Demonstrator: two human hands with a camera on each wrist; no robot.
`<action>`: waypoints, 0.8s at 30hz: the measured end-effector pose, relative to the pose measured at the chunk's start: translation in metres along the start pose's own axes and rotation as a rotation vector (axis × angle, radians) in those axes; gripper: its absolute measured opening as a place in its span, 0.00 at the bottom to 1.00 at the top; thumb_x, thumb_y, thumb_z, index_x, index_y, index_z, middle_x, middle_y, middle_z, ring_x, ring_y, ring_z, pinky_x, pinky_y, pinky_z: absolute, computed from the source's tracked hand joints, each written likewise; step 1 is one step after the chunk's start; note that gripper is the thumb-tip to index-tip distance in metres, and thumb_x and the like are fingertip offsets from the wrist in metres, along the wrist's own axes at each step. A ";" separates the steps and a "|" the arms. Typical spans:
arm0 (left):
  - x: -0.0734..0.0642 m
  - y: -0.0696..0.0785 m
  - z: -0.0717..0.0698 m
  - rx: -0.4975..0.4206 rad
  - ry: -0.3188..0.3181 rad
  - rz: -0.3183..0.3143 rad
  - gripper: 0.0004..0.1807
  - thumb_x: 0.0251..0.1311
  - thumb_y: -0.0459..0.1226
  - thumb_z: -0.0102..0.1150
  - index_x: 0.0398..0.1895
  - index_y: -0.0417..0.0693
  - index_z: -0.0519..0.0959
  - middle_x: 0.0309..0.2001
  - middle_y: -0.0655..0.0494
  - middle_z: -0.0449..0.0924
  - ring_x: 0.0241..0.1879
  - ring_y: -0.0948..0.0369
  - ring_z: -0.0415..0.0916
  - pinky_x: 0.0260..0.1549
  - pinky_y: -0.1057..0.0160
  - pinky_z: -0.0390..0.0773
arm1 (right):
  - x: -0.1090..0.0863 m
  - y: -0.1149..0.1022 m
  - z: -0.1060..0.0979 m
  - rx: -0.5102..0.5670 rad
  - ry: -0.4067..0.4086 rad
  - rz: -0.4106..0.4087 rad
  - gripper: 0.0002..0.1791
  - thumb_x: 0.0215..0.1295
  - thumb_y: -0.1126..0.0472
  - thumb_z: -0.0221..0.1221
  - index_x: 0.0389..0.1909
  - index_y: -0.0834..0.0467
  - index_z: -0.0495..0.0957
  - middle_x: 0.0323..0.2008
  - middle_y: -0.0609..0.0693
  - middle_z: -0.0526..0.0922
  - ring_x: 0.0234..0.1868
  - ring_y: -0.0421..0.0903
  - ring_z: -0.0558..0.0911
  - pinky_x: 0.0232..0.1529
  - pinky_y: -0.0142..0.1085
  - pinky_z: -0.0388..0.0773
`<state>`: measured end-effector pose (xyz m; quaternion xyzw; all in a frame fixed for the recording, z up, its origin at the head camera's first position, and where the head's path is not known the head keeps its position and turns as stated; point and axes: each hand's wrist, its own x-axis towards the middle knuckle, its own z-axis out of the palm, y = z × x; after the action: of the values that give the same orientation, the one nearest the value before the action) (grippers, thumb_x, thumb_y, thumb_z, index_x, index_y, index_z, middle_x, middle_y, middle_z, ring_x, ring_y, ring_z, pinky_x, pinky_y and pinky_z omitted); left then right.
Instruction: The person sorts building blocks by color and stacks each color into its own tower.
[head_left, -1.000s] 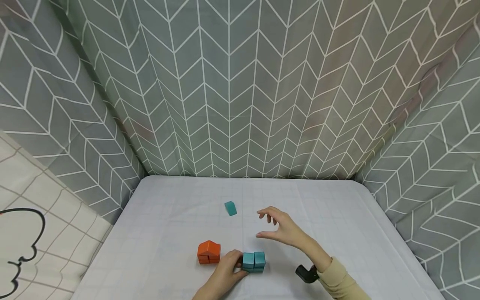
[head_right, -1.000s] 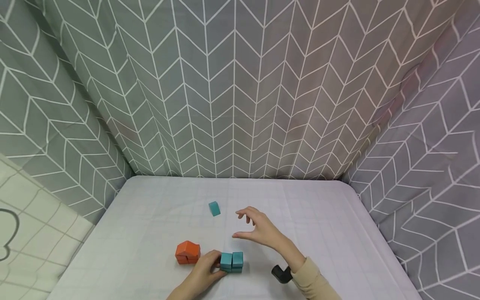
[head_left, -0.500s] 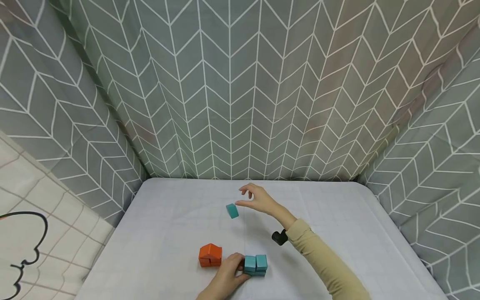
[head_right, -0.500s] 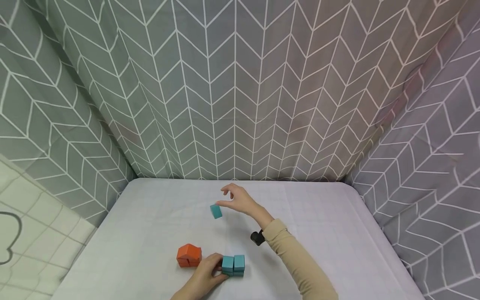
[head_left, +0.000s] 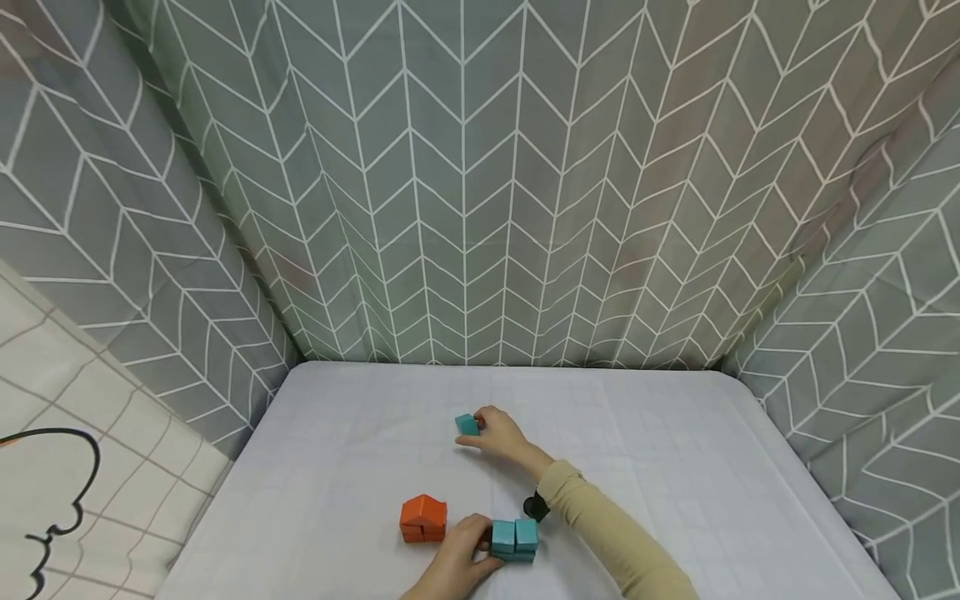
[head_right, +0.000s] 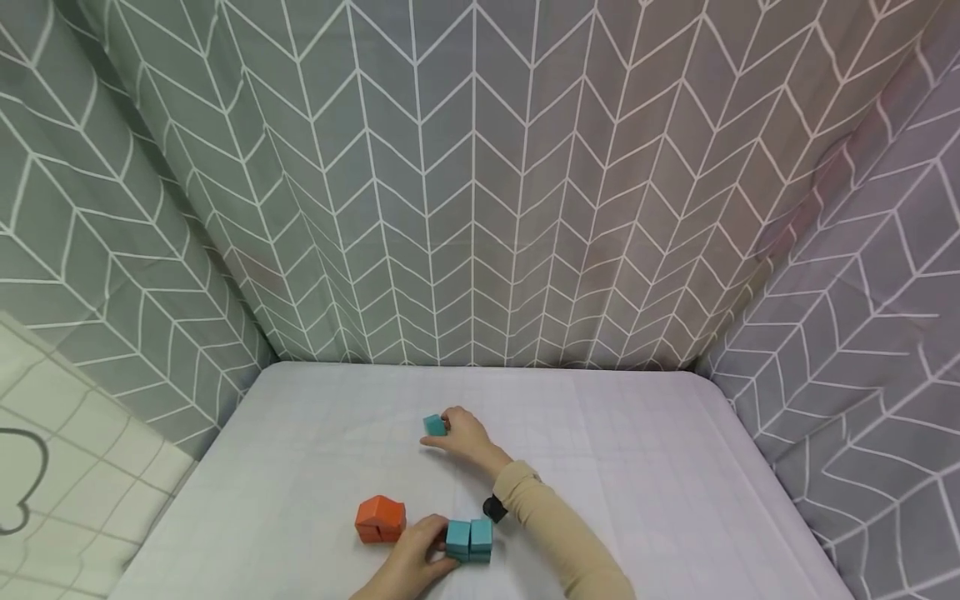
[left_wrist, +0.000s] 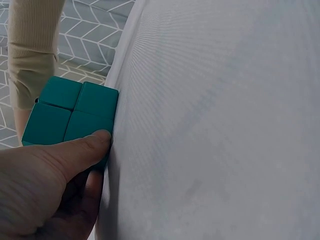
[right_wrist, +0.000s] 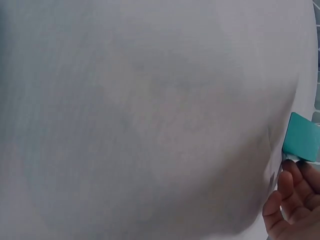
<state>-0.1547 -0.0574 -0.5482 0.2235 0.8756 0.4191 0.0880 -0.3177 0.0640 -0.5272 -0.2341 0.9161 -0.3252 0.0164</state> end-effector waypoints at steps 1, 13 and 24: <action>0.000 0.000 0.000 0.002 -0.001 -0.002 0.16 0.47 0.41 0.65 0.39 0.51 0.72 0.35 0.69 0.69 0.32 0.72 0.64 0.32 0.71 0.71 | -0.001 -0.001 0.001 0.003 0.011 0.006 0.30 0.46 0.43 0.63 0.40 0.65 0.74 0.31 0.50 0.75 0.30 0.42 0.72 0.31 0.32 0.72; 0.000 0.001 0.001 0.026 0.006 0.003 0.16 0.46 0.40 0.65 0.39 0.50 0.73 0.35 0.68 0.70 0.33 0.73 0.64 0.32 0.71 0.71 | 0.001 -0.003 0.003 -0.062 0.046 0.039 0.23 0.51 0.50 0.62 0.38 0.66 0.75 0.29 0.50 0.75 0.31 0.43 0.74 0.30 0.32 0.73; 0.000 0.002 0.001 0.020 0.020 0.011 0.16 0.46 0.40 0.65 0.39 0.51 0.72 0.34 0.69 0.69 0.33 0.73 0.64 0.32 0.72 0.72 | 0.000 0.001 -0.005 -0.056 0.020 0.059 0.20 0.50 0.56 0.61 0.39 0.67 0.74 0.32 0.52 0.75 0.33 0.45 0.75 0.34 0.35 0.74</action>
<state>-0.1537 -0.0557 -0.5470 0.2249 0.8793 0.4131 0.0748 -0.3191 0.0674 -0.5237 -0.2042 0.9314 -0.3012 0.0103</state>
